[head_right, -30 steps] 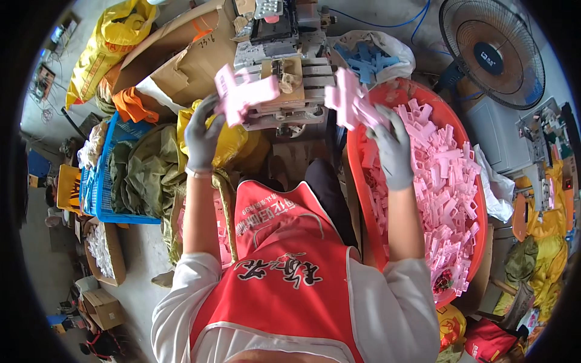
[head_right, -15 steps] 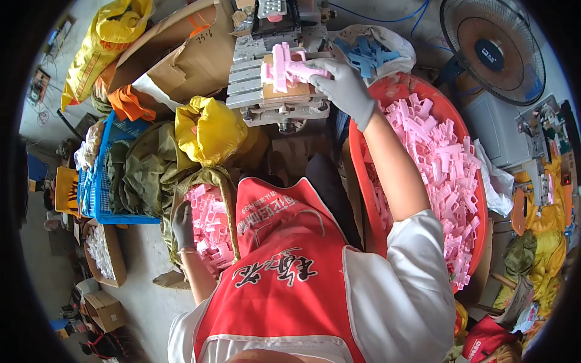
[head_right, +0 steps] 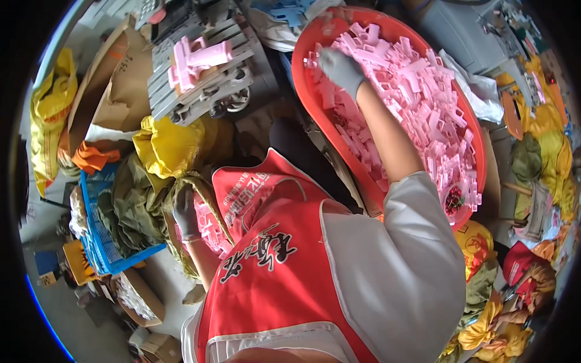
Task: The person operates a printing machine, places toy pistols onto the machine's fixture one by one, and transfers the printed toy pistols into a sack.
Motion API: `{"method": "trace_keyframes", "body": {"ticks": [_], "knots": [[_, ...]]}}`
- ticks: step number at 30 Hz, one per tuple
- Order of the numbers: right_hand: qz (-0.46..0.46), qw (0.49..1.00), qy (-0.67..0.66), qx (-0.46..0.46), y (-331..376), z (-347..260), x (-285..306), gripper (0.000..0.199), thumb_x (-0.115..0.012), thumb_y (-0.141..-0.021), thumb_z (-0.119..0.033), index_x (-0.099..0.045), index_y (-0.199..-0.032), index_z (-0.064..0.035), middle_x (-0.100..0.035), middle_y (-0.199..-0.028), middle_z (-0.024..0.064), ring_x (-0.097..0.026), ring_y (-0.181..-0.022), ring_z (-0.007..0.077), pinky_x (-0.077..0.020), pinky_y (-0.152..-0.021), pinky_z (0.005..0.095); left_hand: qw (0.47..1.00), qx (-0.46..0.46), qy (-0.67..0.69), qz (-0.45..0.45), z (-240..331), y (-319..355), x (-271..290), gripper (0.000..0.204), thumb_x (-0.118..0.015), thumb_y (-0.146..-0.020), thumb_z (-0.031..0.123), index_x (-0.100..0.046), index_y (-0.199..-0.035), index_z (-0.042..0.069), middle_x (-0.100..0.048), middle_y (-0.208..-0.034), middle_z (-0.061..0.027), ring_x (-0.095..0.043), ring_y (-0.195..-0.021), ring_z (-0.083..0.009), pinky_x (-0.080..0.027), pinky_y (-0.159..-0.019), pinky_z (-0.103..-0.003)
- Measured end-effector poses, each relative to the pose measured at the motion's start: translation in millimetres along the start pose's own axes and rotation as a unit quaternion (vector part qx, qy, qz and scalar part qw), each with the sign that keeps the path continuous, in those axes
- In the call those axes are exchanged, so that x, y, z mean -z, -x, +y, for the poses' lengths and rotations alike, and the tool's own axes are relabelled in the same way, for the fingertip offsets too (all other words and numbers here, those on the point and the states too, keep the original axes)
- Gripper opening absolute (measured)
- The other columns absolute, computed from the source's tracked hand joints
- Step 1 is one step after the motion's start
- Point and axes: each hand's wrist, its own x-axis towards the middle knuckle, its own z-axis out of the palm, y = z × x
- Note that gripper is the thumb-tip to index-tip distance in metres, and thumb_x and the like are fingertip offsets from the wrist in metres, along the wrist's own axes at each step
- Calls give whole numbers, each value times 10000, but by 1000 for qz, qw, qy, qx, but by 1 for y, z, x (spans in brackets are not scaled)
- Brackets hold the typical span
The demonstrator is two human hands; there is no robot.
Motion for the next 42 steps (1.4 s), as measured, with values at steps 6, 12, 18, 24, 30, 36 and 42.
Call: {"method": "trace_keyframes", "body": {"ticks": [6, 12, 18, 24, 30, 36, 42], "knots": [[-170, 936, 219, -216, 58, 63, -61, 510, -507, -864, -429, -464, -1255, -104, -617, -1093, 216, -597, -1007, 372, -476, -841, 472, 996, 78, 47, 9, 10, 20, -3, 273, -535, -927, 159, -622, -1108, -26, -682, -1028, -97, -627, -935, -152, -474, -849, -278], [12, 969, 79, -233, 85, 92, -114, 524, -616, -820, -315, -441, -1294, -176, -611, -1051, 238, -596, -968, 398, -479, -806, 472, 996, 84, 7, -5, 11, 21, -10, 258, -535, -929, 156, -628, -1089, -23, -681, -1005, -79, -622, -932, -132, -475, -843, -266], [162, 962, -60, -212, 112, 110, -96, 327, -507, -802, -107, -585, -1118, -137, -621, -929, 158, -623, -800, 283, -498, -706, 370, 997, 70, 6, -21, 13, 10, -14, 258, -534, -928, 150, -623, -1102, -19, -675, -1020, -75, -616, -943, -130, -474, -845, -260], [177, 965, -117, -153, 180, 167, -58, 243, -561, -828, -110, -593, -1065, -65, -608, -950, 155, -591, -948, 329, -476, -837, 371, 998, 50, 4, -46, 12, -1, -19, 273, -551, -892, 127, -613, -1117, -14, -669, -1029, -110, -625, -935, -167, -485, -814, -280], [-16, 964, 217, -151, 199, 94, -11, 555, -597, -792, -64, -427, -1315, -140, -422, -1269, 198, -534, -1066, 379, -486, -855, 435, 999, -1, 27, -29, 55, -18, -24, 248, -576, -864, 113, -642, -1079, 7, -675, -997, -123, -645, -905, -199, -492, -802, -296], [54, 980, 135, -134, 187, 77, -2, 530, -571, -830, -72, -407, -1330, -140, -439, -1232, 198, -512, -1076, 393, -471, -882, 437, 991, -129, -17, 28, 88, -52, -4, 209, -589, -833, 96, -653, -1017, 22, -662, -968, -150, -639, -892, -291, -499, -786, -342], [150, 965, -156, -148, 171, 69, -6, 472, -500, -926, -118, -366, -1357, 16, -408, -1382, 137, -395, -1267, 234, -337, -1033, 314, 942, -314, -77, 86, 161, -112, 7, 244, -595, -832, 107, -621, -1062, 29, -633, -1044, -155, -590, -978, -325, -465, -856, -378]]}}
